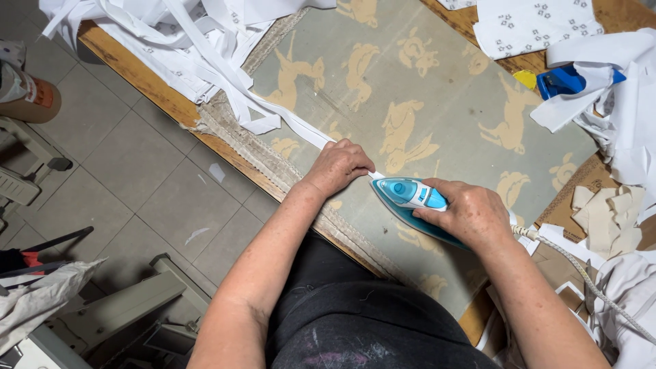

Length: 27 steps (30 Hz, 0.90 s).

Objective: Ironing a long thin strip of white fabric on a work table

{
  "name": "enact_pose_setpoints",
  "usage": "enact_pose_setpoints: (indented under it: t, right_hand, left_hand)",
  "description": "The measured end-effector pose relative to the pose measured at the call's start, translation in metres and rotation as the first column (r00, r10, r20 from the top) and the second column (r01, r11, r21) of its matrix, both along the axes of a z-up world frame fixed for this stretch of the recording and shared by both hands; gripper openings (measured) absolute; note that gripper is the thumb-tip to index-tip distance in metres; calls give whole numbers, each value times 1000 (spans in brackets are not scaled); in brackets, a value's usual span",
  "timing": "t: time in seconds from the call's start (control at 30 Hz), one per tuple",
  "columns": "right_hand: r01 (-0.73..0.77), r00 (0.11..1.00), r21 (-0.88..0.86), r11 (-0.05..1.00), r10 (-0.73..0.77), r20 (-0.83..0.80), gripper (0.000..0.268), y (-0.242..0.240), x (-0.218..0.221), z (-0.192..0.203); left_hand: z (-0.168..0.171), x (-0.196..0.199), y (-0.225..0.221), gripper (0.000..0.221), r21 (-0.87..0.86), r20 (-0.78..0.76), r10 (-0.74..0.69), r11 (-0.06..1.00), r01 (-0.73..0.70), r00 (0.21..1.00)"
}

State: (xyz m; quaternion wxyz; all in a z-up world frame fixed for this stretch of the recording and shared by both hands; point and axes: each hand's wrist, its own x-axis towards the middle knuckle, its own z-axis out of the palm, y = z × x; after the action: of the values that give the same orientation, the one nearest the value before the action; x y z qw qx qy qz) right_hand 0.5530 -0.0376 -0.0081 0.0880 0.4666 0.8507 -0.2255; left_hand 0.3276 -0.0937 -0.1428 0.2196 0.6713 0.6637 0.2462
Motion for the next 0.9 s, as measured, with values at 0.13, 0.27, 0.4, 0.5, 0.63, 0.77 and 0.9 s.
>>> enact_pose_setpoints:
  t: [0.13, 0.27, 0.4, 0.5, 0.63, 0.77, 0.9]
  right_hand:
    - [7, 1000, 29, 1000, -7, -10, 53, -1, -2, 1]
    - [26, 999, 20, 999, -25, -21, 51, -1, -6, 5]
    - [27, 1000, 10, 1000, -27, -13, 52, -1, -8, 7]
    - [34, 999, -10, 999, -35, -13, 51, -2, -12, 9]
    - [22, 1000, -15, 1000, -22, 10, 52, -2, -16, 10]
    - [26, 1000, -32, 999, -27, -5, 51, -3, -23, 15]
    - [42, 999, -27, 999, -43, -16, 51, -2, -28, 14]
  left_hand:
    - [7, 1, 2, 9, -36, -5, 1, 999, -1, 1000]
    - [9, 1, 3, 10, -57, -23, 3, 998, -4, 1000]
    - [12, -4, -2, 23, -68, 11, 25, 997, -24, 1000]
    - [4, -10, -4, 22, 11, 75, 37, 999, -38, 996]
    - [3, -13, -6, 22, 52, 11, 58, 997, -58, 998]
    - [7, -15, -9, 21, 43, -37, 98, 994, -97, 994]
    - [10, -15, -7, 21, 39, -25, 95, 995, -94, 995]
